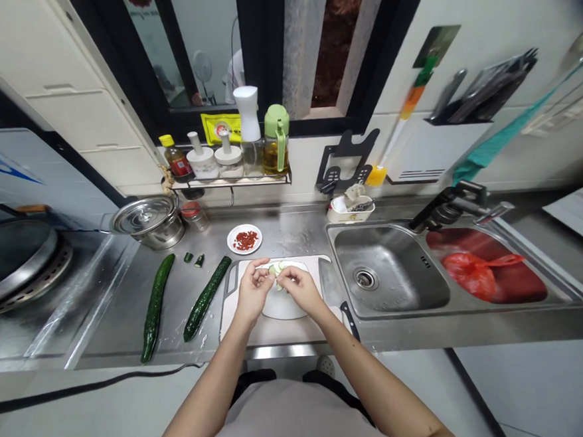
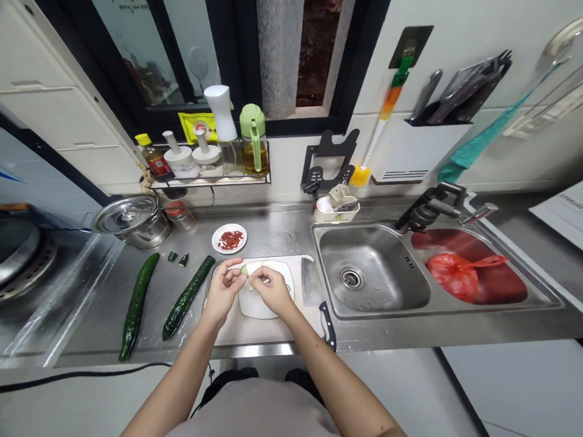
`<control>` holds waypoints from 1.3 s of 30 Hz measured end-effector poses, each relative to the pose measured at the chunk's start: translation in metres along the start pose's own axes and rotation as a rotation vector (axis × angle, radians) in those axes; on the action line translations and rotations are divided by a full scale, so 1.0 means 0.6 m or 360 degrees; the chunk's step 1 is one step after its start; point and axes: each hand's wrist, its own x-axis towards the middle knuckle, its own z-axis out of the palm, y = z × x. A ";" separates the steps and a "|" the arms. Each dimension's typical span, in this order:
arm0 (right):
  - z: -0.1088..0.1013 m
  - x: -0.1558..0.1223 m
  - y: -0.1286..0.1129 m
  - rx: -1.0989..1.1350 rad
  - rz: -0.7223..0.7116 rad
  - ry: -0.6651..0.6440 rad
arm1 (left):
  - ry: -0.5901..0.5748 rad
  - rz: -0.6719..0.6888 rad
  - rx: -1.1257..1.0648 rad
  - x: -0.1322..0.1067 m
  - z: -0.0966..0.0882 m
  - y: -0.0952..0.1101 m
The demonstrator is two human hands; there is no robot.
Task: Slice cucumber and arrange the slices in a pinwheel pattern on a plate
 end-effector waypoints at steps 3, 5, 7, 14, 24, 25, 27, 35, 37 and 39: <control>0.001 0.001 0.004 0.0068 0.0100 -0.0006 | 0.0014 -0.0003 0.0055 0.000 0.001 -0.001; 0.003 0.001 0.005 0.0119 0.0170 -0.0026 | 0.0023 -0.0010 0.0080 0.000 0.002 -0.002; 0.005 0.000 0.004 0.0164 0.0230 -0.0043 | 0.0036 -0.0009 0.0082 0.000 0.002 -0.004; 0.010 -0.001 0.001 0.0236 0.0332 -0.0012 | 0.0048 -0.0003 0.0057 -0.002 0.004 -0.011; 0.011 0.002 0.003 0.0252 0.0476 -0.0003 | 0.0088 -0.0064 0.0088 -0.002 0.005 -0.016; 0.012 0.001 0.004 0.0258 0.0484 -0.0008 | 0.0088 -0.0070 0.0086 -0.002 0.005 -0.017; 0.012 0.001 0.007 0.0266 0.0492 -0.0011 | 0.0086 -0.0084 0.0084 -0.002 0.006 -0.019; -0.009 0.008 0.020 0.0174 0.0611 -0.0088 | 0.0049 -0.0109 0.0099 0.000 0.006 -0.031; -0.020 0.011 0.023 0.0119 0.0643 -0.0121 | 0.0046 -0.0118 0.0101 0.002 0.007 -0.037; -0.032 0.012 0.028 0.0070 0.0657 -0.0145 | 0.0065 -0.0129 0.0107 0.004 0.008 -0.044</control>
